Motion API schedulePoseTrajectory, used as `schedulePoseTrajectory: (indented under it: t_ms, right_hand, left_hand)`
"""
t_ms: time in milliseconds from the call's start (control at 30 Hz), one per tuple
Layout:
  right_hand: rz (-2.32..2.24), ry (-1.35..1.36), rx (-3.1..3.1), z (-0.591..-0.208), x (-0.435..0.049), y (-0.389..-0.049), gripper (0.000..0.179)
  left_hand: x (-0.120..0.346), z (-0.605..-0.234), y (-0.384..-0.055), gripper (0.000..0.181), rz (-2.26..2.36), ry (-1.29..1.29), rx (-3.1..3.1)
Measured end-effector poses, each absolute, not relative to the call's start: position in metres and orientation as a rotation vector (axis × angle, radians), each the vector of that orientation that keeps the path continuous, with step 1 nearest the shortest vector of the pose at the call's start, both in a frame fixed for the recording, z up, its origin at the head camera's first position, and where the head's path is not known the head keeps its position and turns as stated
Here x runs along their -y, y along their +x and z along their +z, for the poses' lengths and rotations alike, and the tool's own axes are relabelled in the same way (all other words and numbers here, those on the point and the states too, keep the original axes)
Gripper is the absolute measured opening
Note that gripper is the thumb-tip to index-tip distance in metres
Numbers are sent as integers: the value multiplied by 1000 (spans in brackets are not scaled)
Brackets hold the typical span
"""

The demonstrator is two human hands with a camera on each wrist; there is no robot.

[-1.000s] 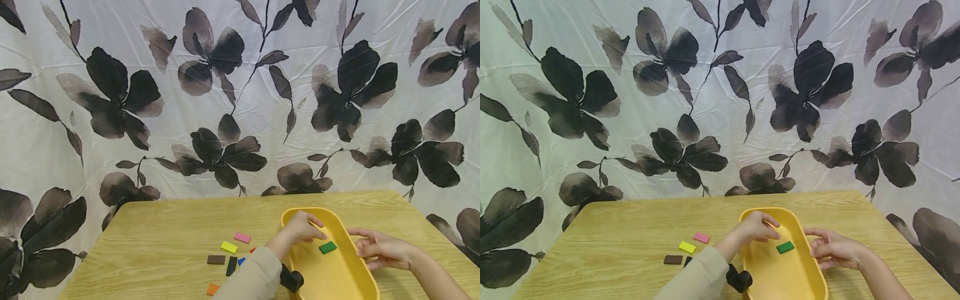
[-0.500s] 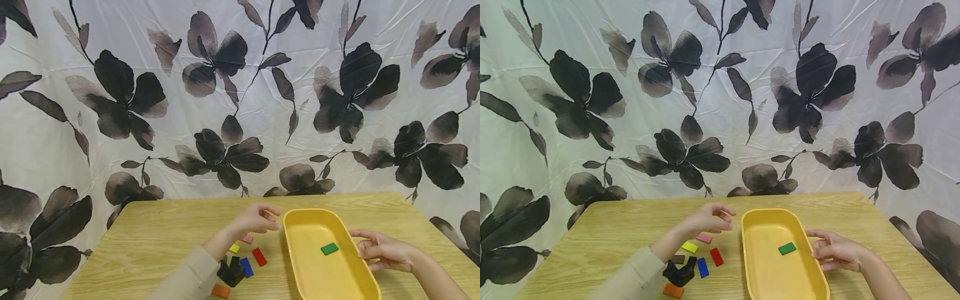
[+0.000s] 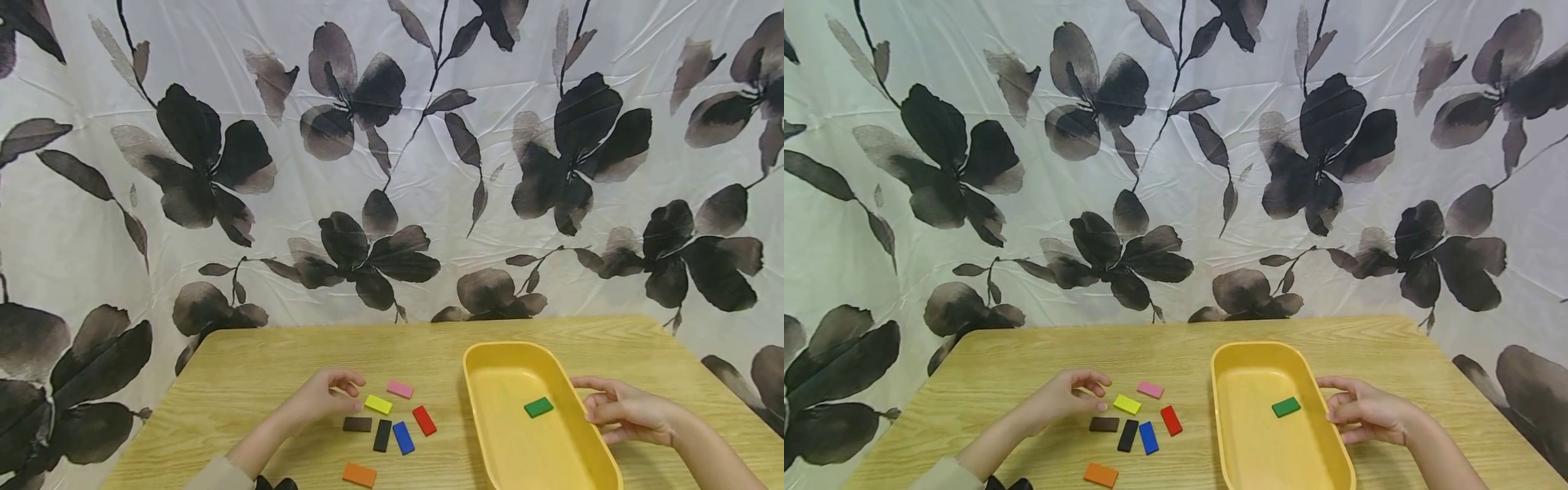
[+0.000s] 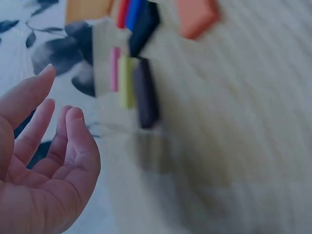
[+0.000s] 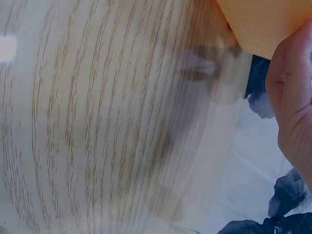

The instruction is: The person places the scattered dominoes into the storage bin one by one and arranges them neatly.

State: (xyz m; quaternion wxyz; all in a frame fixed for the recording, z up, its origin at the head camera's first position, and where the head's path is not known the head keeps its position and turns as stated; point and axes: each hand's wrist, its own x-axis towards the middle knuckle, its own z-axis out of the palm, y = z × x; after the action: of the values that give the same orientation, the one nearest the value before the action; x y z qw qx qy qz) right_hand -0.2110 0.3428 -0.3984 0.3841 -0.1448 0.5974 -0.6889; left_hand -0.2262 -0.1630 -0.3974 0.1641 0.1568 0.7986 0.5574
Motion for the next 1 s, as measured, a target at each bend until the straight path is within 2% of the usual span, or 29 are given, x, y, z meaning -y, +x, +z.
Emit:
schedulePoseTrajectory:
  t_ms: [400, 767, 1000]
  right_hand:
    - [-1750, -365, -1543, -398, -342, -211, 55]
    - [-1753, -360, -1505, -400, -342, -211, 52]
    - [-1745, -356, -1507, -399, -343, -212, 51]
  left_hand:
    - [180, -431, -221, 33, 1352, 572, -2462]
    - [176, -434, -219, 21, 1287, 537, -2552]
    - [179, -428, -221, 20, 1263, 553, -2525]
